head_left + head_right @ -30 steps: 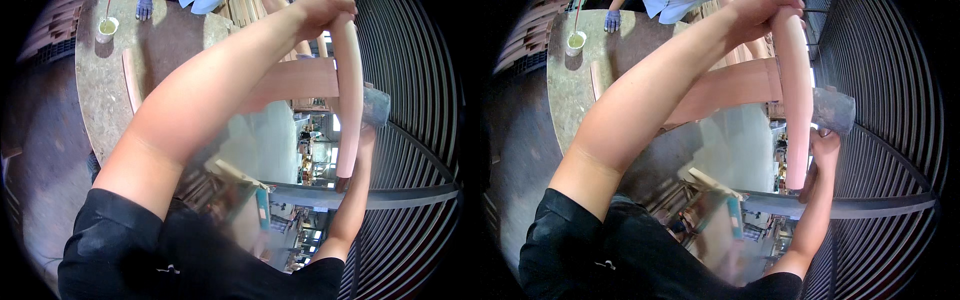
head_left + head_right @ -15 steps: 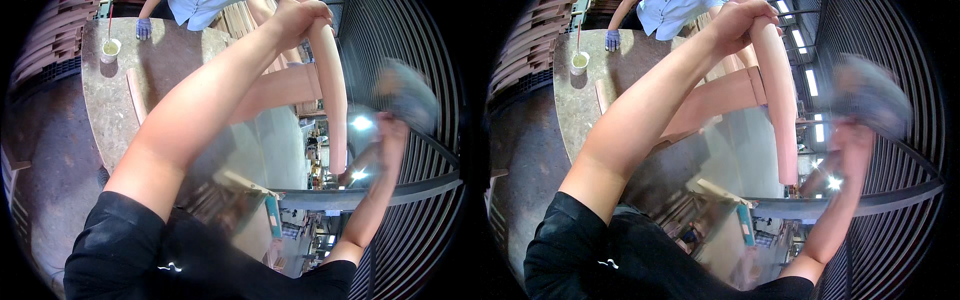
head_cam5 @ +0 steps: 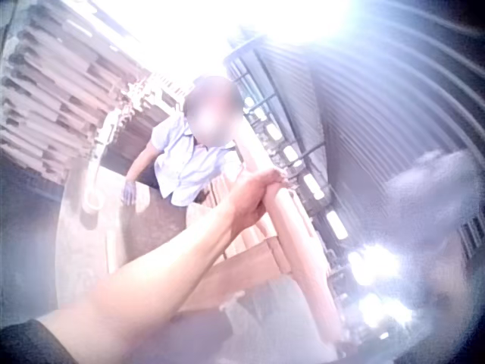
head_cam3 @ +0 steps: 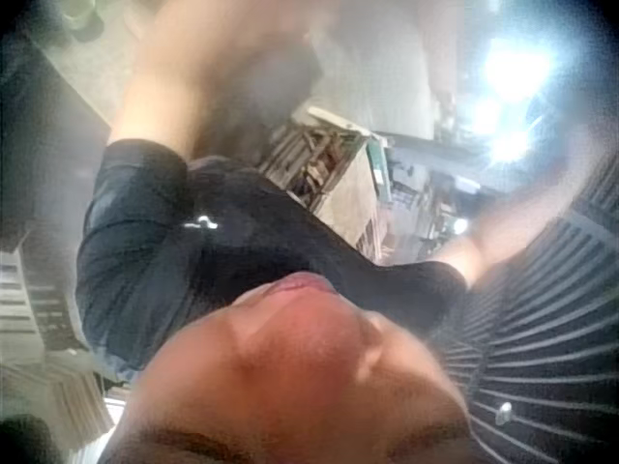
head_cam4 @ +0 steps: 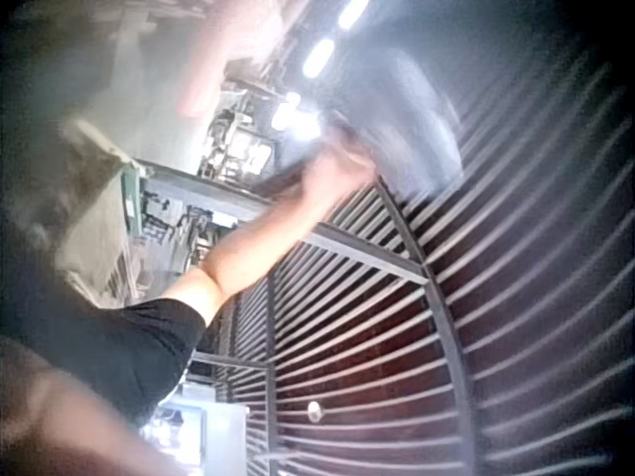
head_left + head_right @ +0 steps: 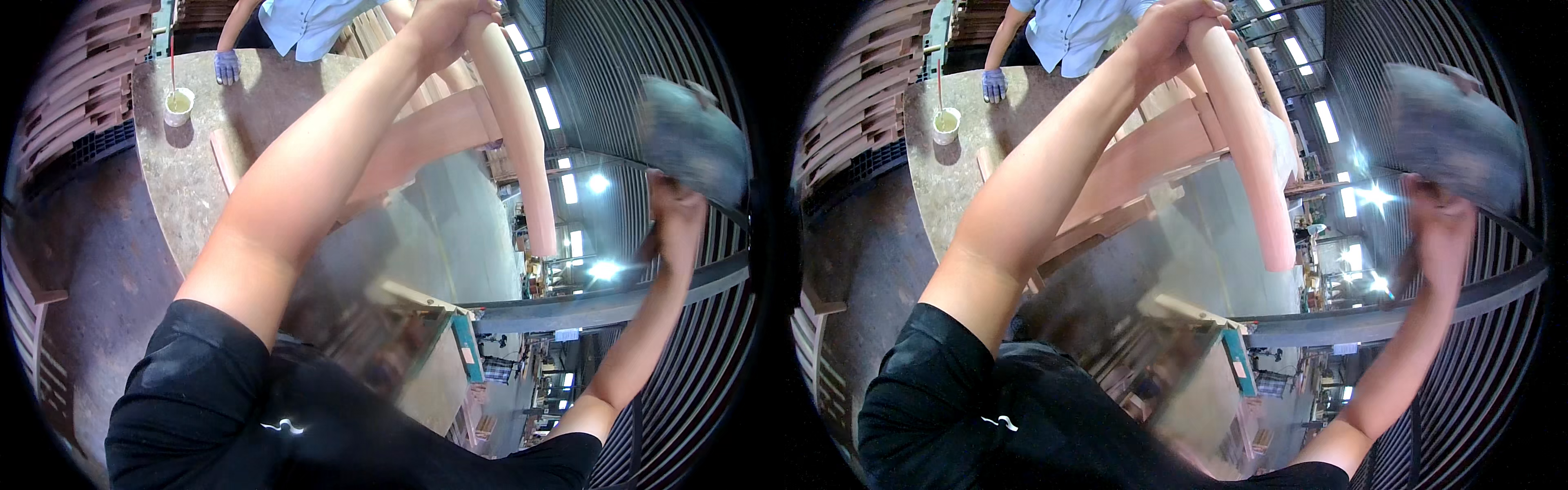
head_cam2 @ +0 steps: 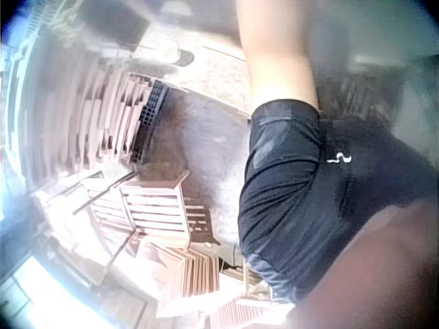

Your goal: The person assembles a wooden chair by fitting the backrest slats into the frame and securing them with a rubber mallet. They repeatedly lift, align, and hammer the components into place on a workbench in a workshop.

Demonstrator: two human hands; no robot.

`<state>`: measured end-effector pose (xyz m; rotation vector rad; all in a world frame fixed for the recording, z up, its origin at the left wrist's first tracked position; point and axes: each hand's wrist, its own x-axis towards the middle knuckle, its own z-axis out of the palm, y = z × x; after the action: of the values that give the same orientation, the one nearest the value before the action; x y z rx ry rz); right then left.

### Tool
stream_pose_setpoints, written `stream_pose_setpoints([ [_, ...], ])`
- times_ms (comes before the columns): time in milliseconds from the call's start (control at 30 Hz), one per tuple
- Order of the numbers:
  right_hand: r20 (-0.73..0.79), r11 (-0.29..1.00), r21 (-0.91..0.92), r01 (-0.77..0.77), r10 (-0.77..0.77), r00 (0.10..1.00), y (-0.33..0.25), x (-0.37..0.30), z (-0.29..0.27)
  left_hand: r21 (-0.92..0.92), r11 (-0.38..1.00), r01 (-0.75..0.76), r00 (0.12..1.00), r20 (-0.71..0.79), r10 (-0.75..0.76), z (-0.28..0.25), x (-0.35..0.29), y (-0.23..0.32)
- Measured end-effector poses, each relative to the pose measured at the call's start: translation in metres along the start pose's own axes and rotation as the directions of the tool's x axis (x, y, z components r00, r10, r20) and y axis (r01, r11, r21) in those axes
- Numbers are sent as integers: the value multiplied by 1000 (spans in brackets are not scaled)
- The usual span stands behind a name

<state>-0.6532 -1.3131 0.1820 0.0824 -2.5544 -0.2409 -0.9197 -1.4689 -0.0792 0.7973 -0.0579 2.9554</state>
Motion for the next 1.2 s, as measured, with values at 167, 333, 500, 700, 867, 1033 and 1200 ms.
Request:
stream_pose_setpoints([
  [167,-443,989,145,10,56,895,41,34,-122,18,1000,9,999,38,-10,-2,0,-1],
  [333,-143,854,500,-146,248,958,65,39,-62,3,1000,-16,1000,18,16,1,-4,-3],
  [500,456,971,70,-228,172,873,-40,-9,90,-24,999,48,999,24,-48,-13,10,-2],
  [700,296,998,39,57,-66,953,-40,-4,86,-4,1000,26,1000,8,-26,-11,5,-2],
  [867,-27,960,-269,-83,79,997,-21,19,0,-49,999,-2,998,65,6,-14,8,-1],
  [1033,-402,948,311,72,63,914,34,72,-96,-44,999,-21,997,72,24,-13,5,-3],
  [1200,-85,949,315,-20,49,995,4,36,71,-11,993,-113,991,70,114,-12,3,4],
])
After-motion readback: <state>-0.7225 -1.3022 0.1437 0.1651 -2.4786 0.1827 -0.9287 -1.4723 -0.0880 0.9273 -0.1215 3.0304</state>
